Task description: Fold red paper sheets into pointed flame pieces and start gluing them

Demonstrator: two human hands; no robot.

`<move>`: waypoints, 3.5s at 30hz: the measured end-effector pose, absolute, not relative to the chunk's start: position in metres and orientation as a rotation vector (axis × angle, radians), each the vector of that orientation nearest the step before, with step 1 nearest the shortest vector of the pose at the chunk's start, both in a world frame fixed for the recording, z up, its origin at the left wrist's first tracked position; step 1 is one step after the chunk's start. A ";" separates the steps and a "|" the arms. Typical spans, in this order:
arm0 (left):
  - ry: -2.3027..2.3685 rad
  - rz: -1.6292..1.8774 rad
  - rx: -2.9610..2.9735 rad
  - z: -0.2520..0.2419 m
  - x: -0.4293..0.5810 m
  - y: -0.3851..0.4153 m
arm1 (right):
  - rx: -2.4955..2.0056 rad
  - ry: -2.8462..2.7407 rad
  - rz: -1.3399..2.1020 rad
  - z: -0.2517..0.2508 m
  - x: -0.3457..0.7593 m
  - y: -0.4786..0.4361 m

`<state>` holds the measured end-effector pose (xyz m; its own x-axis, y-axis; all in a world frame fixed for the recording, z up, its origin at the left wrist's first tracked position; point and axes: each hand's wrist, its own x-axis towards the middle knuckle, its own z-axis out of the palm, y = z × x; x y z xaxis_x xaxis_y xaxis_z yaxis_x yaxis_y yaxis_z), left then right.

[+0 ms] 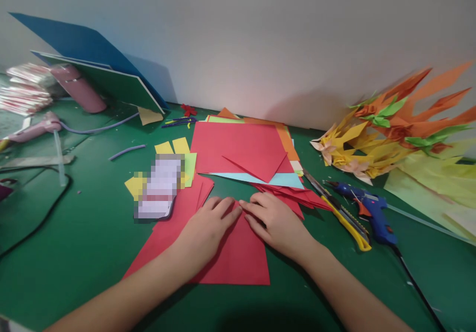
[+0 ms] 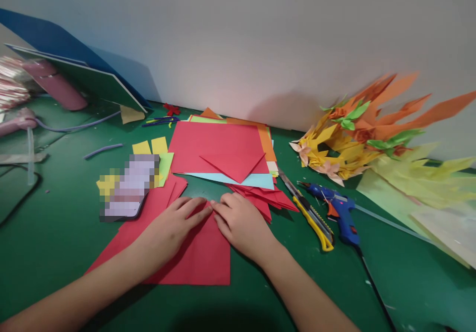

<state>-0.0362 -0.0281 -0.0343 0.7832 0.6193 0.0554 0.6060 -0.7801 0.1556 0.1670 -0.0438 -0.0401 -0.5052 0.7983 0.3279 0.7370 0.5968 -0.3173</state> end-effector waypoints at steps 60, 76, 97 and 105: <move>0.952 0.386 2.801 -0.028 -0.044 -0.019 | -1.120 -2.430 0.207 -0.043 0.169 -0.051; 0.991 0.441 2.540 -0.025 -0.049 -0.018 | -1.291 -2.510 0.065 -0.046 0.151 -0.052; 0.933 0.360 2.749 -0.024 -0.053 -0.009 | -1.489 -2.396 0.066 -0.051 0.141 -0.058; 0.861 0.308 2.766 -0.023 -0.052 -0.012 | -1.380 -2.311 0.244 -0.047 0.146 -0.058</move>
<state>-0.0523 -0.0116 -0.0233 0.8054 0.5780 0.1315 0.5301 -0.8015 0.2767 0.1461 -0.0576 -0.0467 -0.4085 0.8703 0.2750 0.7936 0.4875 -0.3641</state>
